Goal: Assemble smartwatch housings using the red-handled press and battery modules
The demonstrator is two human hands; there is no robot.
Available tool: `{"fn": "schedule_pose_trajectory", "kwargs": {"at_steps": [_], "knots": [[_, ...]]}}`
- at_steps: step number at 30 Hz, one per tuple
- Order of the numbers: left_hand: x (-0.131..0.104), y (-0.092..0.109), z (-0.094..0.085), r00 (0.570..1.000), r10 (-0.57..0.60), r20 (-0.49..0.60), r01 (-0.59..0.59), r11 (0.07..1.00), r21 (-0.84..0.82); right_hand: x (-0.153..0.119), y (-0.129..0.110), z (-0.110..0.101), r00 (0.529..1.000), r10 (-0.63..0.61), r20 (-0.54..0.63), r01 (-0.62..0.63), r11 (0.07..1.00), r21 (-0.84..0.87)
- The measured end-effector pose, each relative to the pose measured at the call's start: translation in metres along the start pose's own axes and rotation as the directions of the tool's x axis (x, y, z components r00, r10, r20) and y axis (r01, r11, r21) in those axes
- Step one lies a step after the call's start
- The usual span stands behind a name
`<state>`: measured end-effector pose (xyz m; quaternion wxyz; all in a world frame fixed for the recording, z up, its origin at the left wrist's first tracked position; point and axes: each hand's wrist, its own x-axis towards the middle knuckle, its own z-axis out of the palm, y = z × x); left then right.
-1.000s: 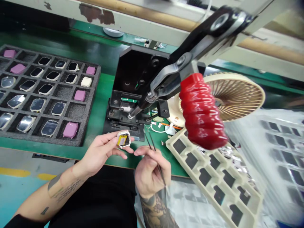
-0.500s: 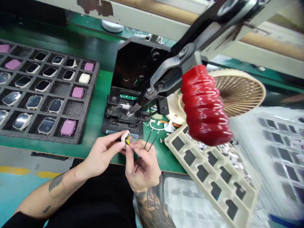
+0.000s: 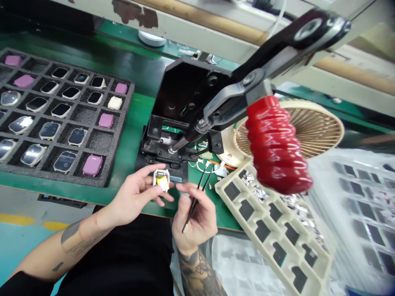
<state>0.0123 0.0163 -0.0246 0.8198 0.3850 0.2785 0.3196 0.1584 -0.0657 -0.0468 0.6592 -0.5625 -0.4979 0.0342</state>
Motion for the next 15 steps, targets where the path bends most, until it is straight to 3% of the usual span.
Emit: {"fn": "schedule_pose_trajectory", "kwargs": {"at_steps": [4, 6, 10, 15], "knots": [[0.001, 0.001, -0.003, 0.998, 0.052, 0.032, -0.053, 0.998, 0.024, -0.001, 0.001, -0.001, 0.999, 0.039, -0.035, -0.038, 0.999, 0.028], [0.0, -0.001, -0.006, 0.996, 0.067, 0.055, -0.069, 0.997, 0.034, 0.001, 0.001, -0.001, 0.997, 0.025, 0.073, -0.028, 0.999, 0.04], [-0.004, -0.005, -0.01, 0.991, 0.115, 0.071, -0.12, 0.989, 0.086, 0.006, 0.001, -0.002, 0.951, 0.039, 0.307, -0.034, 0.999, -0.02], [-0.009, -0.007, -0.013, 0.986, 0.144, 0.083, -0.161, 0.952, 0.26, 0.01, 0.001, 0.0, 0.947, 0.183, 0.263, -0.216, 0.971, 0.103]]}}
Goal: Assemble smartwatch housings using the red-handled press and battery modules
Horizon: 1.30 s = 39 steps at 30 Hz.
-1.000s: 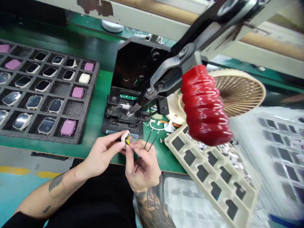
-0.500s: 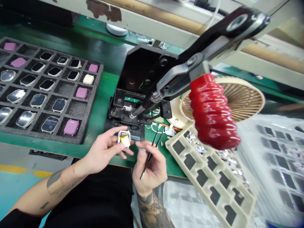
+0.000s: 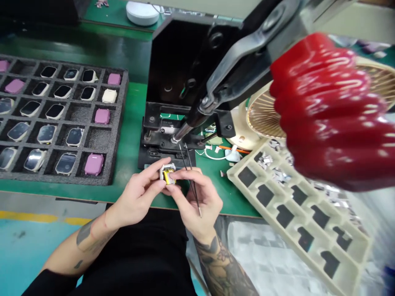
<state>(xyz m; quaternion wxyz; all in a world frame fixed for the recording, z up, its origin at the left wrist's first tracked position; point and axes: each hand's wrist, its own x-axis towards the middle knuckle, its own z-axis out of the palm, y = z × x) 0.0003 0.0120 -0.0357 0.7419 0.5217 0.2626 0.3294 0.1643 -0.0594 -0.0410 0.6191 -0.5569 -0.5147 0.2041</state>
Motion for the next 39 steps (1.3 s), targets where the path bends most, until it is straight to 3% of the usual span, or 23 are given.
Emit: {"fn": "schedule_pose_trajectory", "kwargs": {"at_steps": [2, 6, 9, 11, 13, 15, 17, 19, 22, 24, 31, 39], "knots": [[-0.001, -0.001, 0.0, 1.0, 0.006, 0.017, -0.006, 1.0, 0.003, 0.001, -0.001, 0.0, 1.0, 0.015, -0.01, -0.014, 0.999, 0.038], [0.0, 0.0, 0.001, 1.0, 0.01, 0.001, -0.01, 0.997, -0.081, 0.001, -0.001, -0.001, 0.998, -0.025, 0.051, 0.027, 0.998, -0.048], [0.003, 0.005, 0.002, 0.998, -0.039, -0.051, 0.033, 0.993, -0.116, -0.002, 0.0, -0.001, 0.992, -0.092, 0.082, 0.099, 0.991, -0.092], [0.005, 0.008, 0.004, 0.994, -0.064, -0.089, 0.051, 0.988, -0.145, -0.005, 0.002, -0.001, 0.983, -0.181, 0.021, 0.183, 0.977, -0.11], [0.007, 0.01, 0.006, 0.989, -0.082, -0.125, 0.06, 0.984, -0.17, -0.007, 0.005, -0.003, 0.939, -0.321, -0.124, 0.299, 0.939, -0.169], [0.009, 0.011, 0.008, 0.984, -0.091, -0.154, 0.063, 0.982, -0.179, -0.006, 0.005, -0.006, 0.842, -0.46, -0.284, 0.395, 0.882, -0.257], [0.01, 0.011, 0.011, 0.981, -0.09, -0.174, 0.061, 0.985, -0.162, -0.005, 0.002, -0.012, 0.779, -0.501, -0.377, 0.414, 0.863, -0.29], [0.009, 0.011, 0.014, 0.979, -0.067, -0.193, 0.041, 0.99, -0.133, -0.005, -0.004, -0.017, 0.819, -0.411, -0.4, 0.351, 0.911, -0.218], [0.008, 0.008, 0.016, 0.976, -0.03, -0.216, 0.013, 0.997, -0.081, -0.008, -0.008, -0.021, 0.934, -0.202, -0.293, 0.189, 0.979, -0.072], [0.007, 0.005, 0.017, 0.977, -0.031, -0.21, 0.021, 0.999, -0.048, -0.011, -0.006, -0.018, 0.963, -0.145, -0.229, 0.142, 0.989, -0.031], [0.005, 0.0, 0.018, 0.986, -0.068, -0.152, 0.078, 0.995, 0.059, -0.012, 0.005, 0.002, 0.968, -0.074, -0.24, 0.081, 0.996, 0.02], [0.002, 0.002, 0.016, 0.994, -0.041, -0.105, 0.055, 0.989, 0.136, -0.011, 0.005, -0.002, 0.974, -0.033, -0.223, 0.035, 0.999, 0.006]]}}
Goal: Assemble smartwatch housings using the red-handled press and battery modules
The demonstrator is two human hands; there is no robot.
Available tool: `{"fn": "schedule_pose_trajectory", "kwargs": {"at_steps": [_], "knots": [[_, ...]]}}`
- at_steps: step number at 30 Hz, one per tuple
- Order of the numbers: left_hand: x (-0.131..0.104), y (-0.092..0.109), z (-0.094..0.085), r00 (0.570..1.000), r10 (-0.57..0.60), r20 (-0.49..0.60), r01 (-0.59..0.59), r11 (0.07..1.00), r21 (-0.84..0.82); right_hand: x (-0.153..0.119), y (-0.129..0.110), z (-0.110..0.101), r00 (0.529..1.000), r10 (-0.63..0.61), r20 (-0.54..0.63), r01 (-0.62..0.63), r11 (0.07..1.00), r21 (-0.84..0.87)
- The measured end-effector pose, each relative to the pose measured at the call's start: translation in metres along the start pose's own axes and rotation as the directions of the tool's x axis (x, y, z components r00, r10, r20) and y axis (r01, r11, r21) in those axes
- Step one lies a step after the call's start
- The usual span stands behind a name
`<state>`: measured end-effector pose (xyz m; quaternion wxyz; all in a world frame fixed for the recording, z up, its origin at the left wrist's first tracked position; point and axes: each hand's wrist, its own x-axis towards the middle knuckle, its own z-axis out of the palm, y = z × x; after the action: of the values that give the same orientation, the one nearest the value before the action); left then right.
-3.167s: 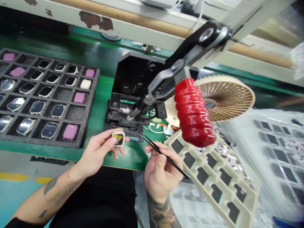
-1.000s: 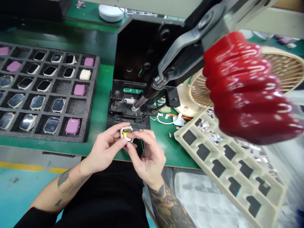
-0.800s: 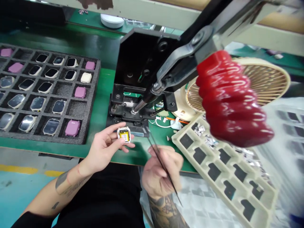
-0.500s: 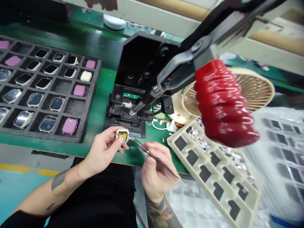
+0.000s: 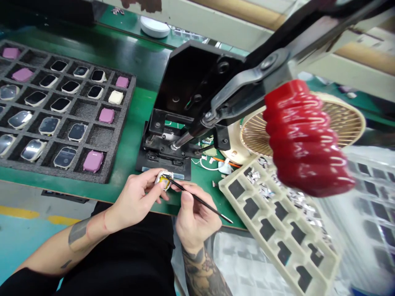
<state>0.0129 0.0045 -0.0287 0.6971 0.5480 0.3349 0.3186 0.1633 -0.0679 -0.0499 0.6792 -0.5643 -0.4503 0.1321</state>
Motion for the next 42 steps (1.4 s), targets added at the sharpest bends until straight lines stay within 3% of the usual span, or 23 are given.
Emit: {"fn": "schedule_pose_trajectory", "kwargs": {"at_steps": [5, 9, 13, 15, 19, 24, 26, 28, 30, 33, 34, 35, 36, 38, 39, 42], "knots": [[0.0, -0.002, -0.002, 1.0, 0.016, 0.015, -0.015, 1.0, -0.015, 0.004, 0.002, -0.006, 0.984, 0.172, 0.049, -0.176, 0.981, 0.081], [0.0, -0.002, -0.001, 1.0, 0.021, -0.018, -0.022, 0.996, -0.089, 0.008, 0.002, -0.006, 0.983, 0.104, 0.151, -0.137, 0.964, 0.23], [0.001, 0.0, 0.001, 0.996, 0.018, -0.084, -0.034, 0.98, -0.198, 0.009, 0.002, 0.0, 0.995, -0.03, -0.097, 0.05, 0.976, 0.214], [0.002, 0.0, 0.002, 0.995, 0.018, -0.102, -0.042, 0.972, -0.232, 0.007, 0.002, 0.002, 0.988, -0.017, -0.155, 0.039, 0.99, 0.138], [0.002, -0.002, -0.001, 0.995, 0.021, -0.093, -0.042, 0.972, -0.232, 0.003, 0.004, 0.002, 0.993, 0.084, -0.085, -0.076, 0.994, 0.084], [0.001, 0.004, -0.009, 0.999, 0.022, -0.023, -0.029, 0.934, -0.356, 0.0, -0.005, -0.007, 0.995, 0.1, 0.006, -0.099, 0.978, 0.184], [0.001, 0.007, -0.012, 0.999, -0.032, -0.035, 0.016, 0.922, -0.387, 0.004, -0.017, -0.022, 0.995, 0.081, 0.058, -0.093, 0.966, 0.24], [0.002, 0.009, -0.012, 0.989, -0.104, -0.102, 0.063, 0.937, -0.345, 0.014, -0.034, -0.052, 0.993, 0.051, 0.102, -0.077, 0.96, 0.27], [0.001, 0.008, -0.012, 0.98, -0.137, -0.146, 0.094, 0.958, -0.271, 0.032, -0.055, -0.099, 0.993, 0.036, 0.115, -0.062, 0.971, 0.233], [-0.004, 0.007, -0.01, 0.981, -0.13, -0.144, 0.103, 0.978, -0.179, 0.072, -0.081, -0.188, 0.996, 0.05, 0.078, -0.056, 0.996, 0.067], [-0.006, 0.008, -0.009, 0.983, -0.12, -0.138, 0.098, 0.983, -0.154, 0.087, -0.085, -0.216, 0.999, 0.023, 0.047, -0.022, 0.999, -0.025], [-0.008, 0.008, -0.008, 0.985, -0.109, -0.133, 0.092, 0.987, -0.13, 0.101, -0.087, -0.239, 0.992, -0.034, -0.119, 0.012, 0.984, -0.177], [-0.01, 0.009, -0.007, 0.987, -0.1, -0.13, 0.086, 0.991, -0.106, 0.113, -0.086, -0.256, 0.936, -0.165, -0.312, 0.04, 0.928, -0.372], [-0.012, 0.01, -0.005, 0.988, -0.092, -0.122, 0.086, 0.995, -0.052, 0.126, -0.08, -0.269, 0.816, -0.367, -0.447, 0.017, 0.788, -0.615], [-0.012, 0.011, -0.004, 0.988, -0.094, -0.118, 0.092, 0.995, -0.026, 0.126, -0.075, -0.264, 0.78, -0.448, -0.437, 0.033, 0.726, -0.686], [-0.012, 0.01, -0.003, 0.988, -0.109, -0.107, 0.114, 0.993, 0.043, 0.101, -0.06, -0.216, 0.796, -0.576, -0.185, 0.25, 0.592, -0.766]]}}
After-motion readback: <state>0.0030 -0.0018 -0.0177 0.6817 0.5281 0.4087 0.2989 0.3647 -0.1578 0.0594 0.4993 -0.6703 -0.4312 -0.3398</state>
